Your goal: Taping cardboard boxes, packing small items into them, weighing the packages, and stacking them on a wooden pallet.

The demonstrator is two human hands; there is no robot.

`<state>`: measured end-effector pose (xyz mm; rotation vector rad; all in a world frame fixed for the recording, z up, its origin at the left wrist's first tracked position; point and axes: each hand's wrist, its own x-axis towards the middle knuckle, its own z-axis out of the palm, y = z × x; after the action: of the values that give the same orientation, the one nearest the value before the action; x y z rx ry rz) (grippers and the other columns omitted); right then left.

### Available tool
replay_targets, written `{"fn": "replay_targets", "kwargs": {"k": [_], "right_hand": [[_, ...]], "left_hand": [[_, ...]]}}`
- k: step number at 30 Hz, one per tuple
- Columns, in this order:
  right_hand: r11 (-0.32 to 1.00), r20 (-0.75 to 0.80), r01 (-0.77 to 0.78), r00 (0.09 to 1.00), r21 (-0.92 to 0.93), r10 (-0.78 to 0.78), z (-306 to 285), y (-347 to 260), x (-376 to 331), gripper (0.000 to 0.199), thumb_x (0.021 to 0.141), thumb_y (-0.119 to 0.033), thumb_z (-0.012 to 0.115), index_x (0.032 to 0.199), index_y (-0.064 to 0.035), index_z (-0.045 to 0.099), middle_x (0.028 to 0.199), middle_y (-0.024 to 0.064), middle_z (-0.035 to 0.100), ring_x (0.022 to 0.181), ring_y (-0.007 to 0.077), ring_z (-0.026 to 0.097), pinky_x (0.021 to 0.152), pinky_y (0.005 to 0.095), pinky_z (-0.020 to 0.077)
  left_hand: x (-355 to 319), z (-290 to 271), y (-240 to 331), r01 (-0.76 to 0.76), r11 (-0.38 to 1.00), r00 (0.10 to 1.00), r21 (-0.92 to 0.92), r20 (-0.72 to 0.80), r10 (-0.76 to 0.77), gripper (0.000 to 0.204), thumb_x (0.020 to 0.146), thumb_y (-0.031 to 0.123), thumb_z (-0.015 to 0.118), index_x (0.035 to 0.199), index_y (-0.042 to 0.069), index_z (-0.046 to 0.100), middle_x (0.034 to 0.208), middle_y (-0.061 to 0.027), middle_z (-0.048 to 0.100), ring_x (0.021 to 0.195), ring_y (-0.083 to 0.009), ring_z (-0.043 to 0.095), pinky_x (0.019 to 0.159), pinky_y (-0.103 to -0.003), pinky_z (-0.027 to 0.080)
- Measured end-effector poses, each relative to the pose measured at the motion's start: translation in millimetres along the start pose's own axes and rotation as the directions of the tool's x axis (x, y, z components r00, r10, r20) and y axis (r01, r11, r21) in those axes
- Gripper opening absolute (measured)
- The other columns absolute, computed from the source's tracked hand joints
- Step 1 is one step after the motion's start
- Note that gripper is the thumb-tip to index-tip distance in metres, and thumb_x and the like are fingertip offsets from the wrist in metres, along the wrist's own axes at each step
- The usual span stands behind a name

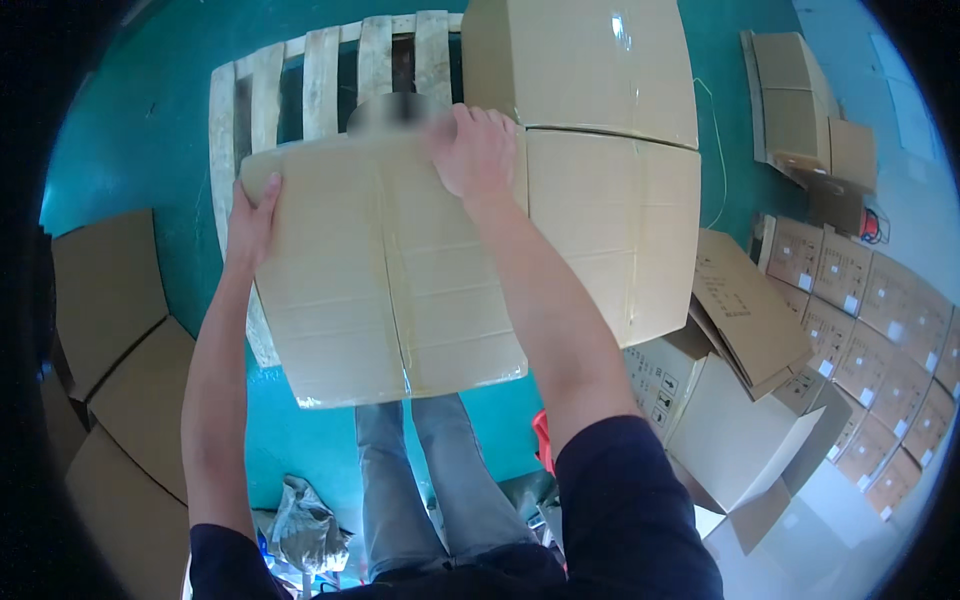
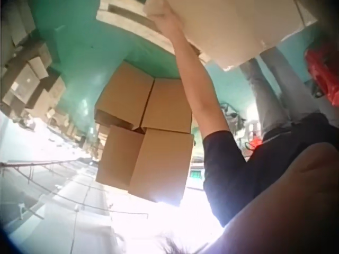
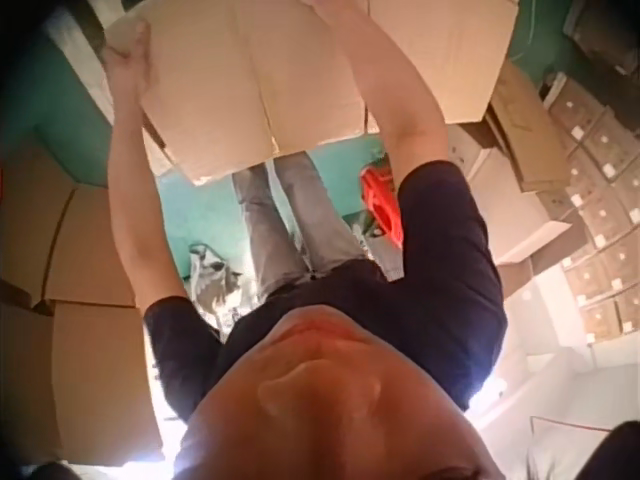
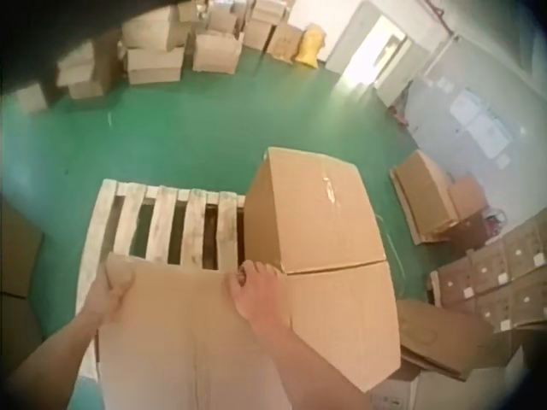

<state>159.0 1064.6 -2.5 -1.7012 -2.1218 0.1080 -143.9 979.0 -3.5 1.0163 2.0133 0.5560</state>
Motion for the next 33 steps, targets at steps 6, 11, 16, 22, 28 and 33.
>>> {"fn": "replay_targets", "kwargs": {"k": [6,11,16,22,28,33], "right_hand": [[0.989,0.104,0.071,0.993,-0.131,-0.058,-10.6,24.2,-11.8,0.031,0.092,-0.034,0.053,0.08,-0.0085,0.067,0.082,0.013,0.068,0.084,0.0347,0.062,0.079,0.0469,0.0459],[0.986,0.158,0.097,0.985,-0.133,-0.075,-20.9,1.3,-5.6,0.037,0.092,-0.033,0.054,0.12,-0.011,0.062,0.121,0.0173,0.061,0.118,0.0382,0.051,0.1,0.0476,0.0397],[0.986,0.029,0.162,0.986,0.036,-0.163,-59.2,-11.1,-65.7,0.05,0.089,-0.028,0.059,0.136,-0.0125,0.049,0.137,0.018,0.049,0.131,0.0393,0.039,0.109,0.0478,0.0321],[0.944,0.11,-0.323,0.943,0.065,0.315,-175.4,110.1,-217.9,0.063,0.083,-0.027,0.069,0.134,0.001,0.046,0.135,0.0215,0.05,0.13,0.0353,0.042,0.11,0.0446,0.0326],[0.816,0.138,-0.561,0.805,-0.142,0.577,-253.9,266.4,-345.5,0.081,0.078,-0.043,0.075,0.137,0.0029,0.045,0.137,0.0246,0.047,0.129,0.0384,0.042,0.11,0.0458,0.0326],[0.706,0.254,-0.707,0.689,0.03,0.679,-287.7,338.2,-357.2,0.083,0.081,-0.048,0.072,0.14,0.0016,0.04,0.142,0.0206,0.043,0.133,0.0324,0.041,0.109,0.0425,0.033]], "left_hand": [[-89.9,13.3,-47.1,-0.134,0.839,0.941,-0.527,-0.332,-0.058,0.084,0.095,0.053,0.052,0.152,0.002,0.017,0.153,-0.0233,0.028,0.144,-0.0294,0.026,0.115,-0.039,0.026],[-196.6,44.3,-122.3,0.064,0.991,0.985,0.12,-0.164,-0.044,0.067,0.101,0.039,0.045,0.152,0.004,0.02,0.155,-0.0158,0.028,0.142,-0.028,0.03,0.114,-0.035,0.029],[-275.2,-25.5,-150.4,0.326,0.566,0.936,-0.757,0.175,-0.305,0.068,0.099,0.053,0.041,0.15,0.009,0.03,0.15,-0.0124,0.038,0.138,-0.0276,0.037,0.115,-0.039,0.025],[-396.1,-41.7,-169.1,0.259,0.622,0.913,-0.739,-0.022,-0.407,0.059,0.096,0.041,0.056,0.144,0.008,0.041,0.142,-0.0138,0.047,0.133,-0.0239,0.042,0.111,-0.036,0.029],[-335.0,3.2,-172.9,0.097,0.798,0.902,-0.595,-0.287,-0.324,0.062,0.096,0.038,0.059,0.142,0.001,0.041,0.141,-0.0189,0.047,0.134,-0.027,0.04,0.111,-0.036,0.029],[-303.0,53.2,-151.3,0.0,0.885,0.837,-0.465,-0.484,-0.255,0.066,0.095,0.041,0.058,0.141,-0.002,0.04,0.143,-0.0199,0.044,0.135,-0.0279,0.039,0.111,-0.035,0.03]]}}
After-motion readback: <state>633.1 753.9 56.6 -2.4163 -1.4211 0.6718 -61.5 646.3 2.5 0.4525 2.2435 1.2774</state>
